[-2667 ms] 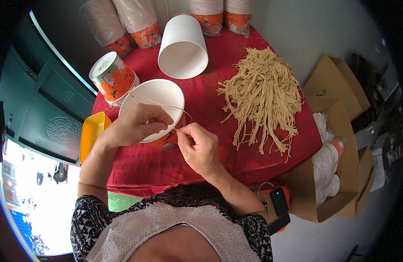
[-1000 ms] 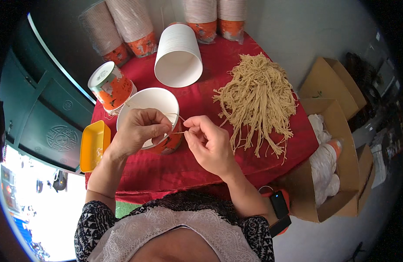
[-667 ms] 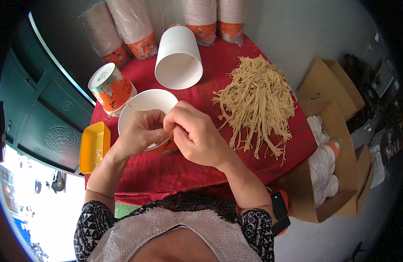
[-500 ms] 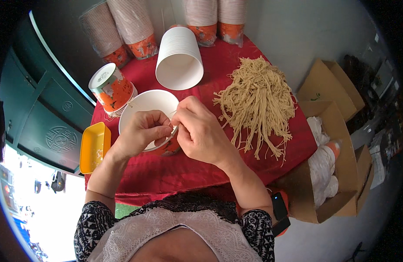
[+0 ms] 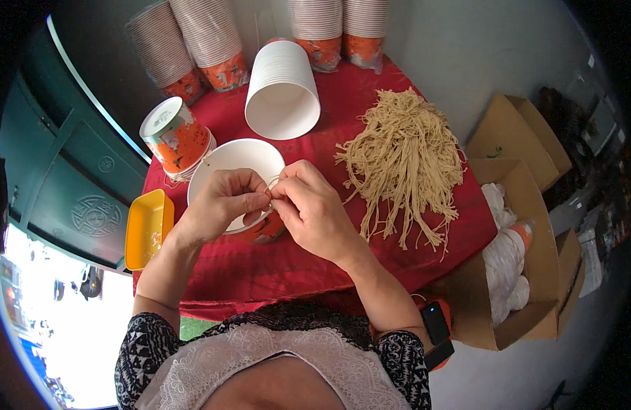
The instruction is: The recorder is tying strings around paper bowls or cups as part of a packaging process.
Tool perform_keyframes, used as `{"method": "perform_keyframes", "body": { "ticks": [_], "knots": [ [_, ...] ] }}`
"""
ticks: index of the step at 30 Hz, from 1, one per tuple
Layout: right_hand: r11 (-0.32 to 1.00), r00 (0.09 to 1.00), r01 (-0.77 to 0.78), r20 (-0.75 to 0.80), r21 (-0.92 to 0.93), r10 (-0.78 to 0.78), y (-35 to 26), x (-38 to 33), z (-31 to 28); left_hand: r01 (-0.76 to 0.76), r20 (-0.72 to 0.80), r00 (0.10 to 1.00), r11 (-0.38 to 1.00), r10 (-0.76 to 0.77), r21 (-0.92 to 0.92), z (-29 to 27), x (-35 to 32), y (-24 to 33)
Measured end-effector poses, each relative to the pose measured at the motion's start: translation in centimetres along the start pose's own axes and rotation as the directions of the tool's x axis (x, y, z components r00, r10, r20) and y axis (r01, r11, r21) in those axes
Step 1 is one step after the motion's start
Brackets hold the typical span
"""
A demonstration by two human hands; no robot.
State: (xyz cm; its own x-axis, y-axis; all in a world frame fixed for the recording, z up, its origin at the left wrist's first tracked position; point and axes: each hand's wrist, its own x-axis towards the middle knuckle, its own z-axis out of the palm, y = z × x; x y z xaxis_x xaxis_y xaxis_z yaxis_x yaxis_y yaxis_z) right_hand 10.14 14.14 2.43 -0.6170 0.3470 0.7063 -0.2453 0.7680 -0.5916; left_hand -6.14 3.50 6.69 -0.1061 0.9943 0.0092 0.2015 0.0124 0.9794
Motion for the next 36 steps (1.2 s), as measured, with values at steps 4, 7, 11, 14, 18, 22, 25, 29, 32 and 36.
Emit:
{"method": "perform_keyframes", "body": {
  "ticks": [4, 7, 11, 14, 18, 22, 25, 29, 32, 36],
  "knots": [
    [0.998, 1.000, -0.021, -0.003, 0.064, 0.021, 0.2, -0.1, 0.1, 0.014, 0.002, 1.000, 0.999, -0.014, -0.034, 0.1, 0.0, 0.1],
    [0.996, 1.000, -0.028, -0.007, 0.083, 0.029, 0.2, -0.1, 0.2, 0.013, -0.001, 1.000, 0.999, -0.013, -0.051, 0.1, 0.0, 0.1],
    [0.999, 0.999, 0.005, -0.043, 0.041, -0.003, 0.1, -0.1, 0.4, 0.005, 0.004, 1.000, 0.999, -0.005, -0.033, 0.0, 0.1, 0.0],
    [1.000, 0.996, 0.017, -0.082, 0.024, -0.015, 0.2, -0.1, 0.8, 0.021, 0.015, 1.000, 0.997, -0.020, -0.075, 0.0, 0.2, 0.0],
    [1.000, 0.995, 0.011, -0.098, 0.027, -0.008, 0.0, -0.2, 0.9, 0.032, -0.014, 0.999, 0.998, -0.033, -0.060, 0.3, 0.1, 0.2],
    [0.997, 0.994, -0.060, -0.088, 0.049, 0.064, -0.3, -0.4, 0.8, 0.016, -0.030, 0.999, 1.000, -0.016, 0.005, 0.2, 0.2, 0.2],
    [0.997, 0.994, -0.064, -0.088, 0.052, 0.069, -0.9, -0.6, 0.7, 0.046, -0.034, 0.998, 0.999, -0.047, -0.028, 0.0, 0.5, 0.3],
    [0.997, 0.992, 0.065, -0.107, -0.053, -0.070, -1.1, -0.8, 0.8, 0.062, -0.016, 0.998, 0.990, -0.065, -0.124, 0.0, 0.6, 0.0],
    [0.991, 0.988, 0.113, -0.094, -0.072, -0.119, -0.9, -0.9, 0.8, 0.050, -0.013, 0.999, 0.999, -0.050, -0.015, -0.1, 0.5, -0.4],
    [0.997, 0.992, 0.067, -0.106, -0.042, -0.071, -0.1, -0.6, 0.1, 0.042, 0.000, 0.999, 0.999, -0.042, -0.005, -0.1, 0.3, -0.3]
  ]
}}
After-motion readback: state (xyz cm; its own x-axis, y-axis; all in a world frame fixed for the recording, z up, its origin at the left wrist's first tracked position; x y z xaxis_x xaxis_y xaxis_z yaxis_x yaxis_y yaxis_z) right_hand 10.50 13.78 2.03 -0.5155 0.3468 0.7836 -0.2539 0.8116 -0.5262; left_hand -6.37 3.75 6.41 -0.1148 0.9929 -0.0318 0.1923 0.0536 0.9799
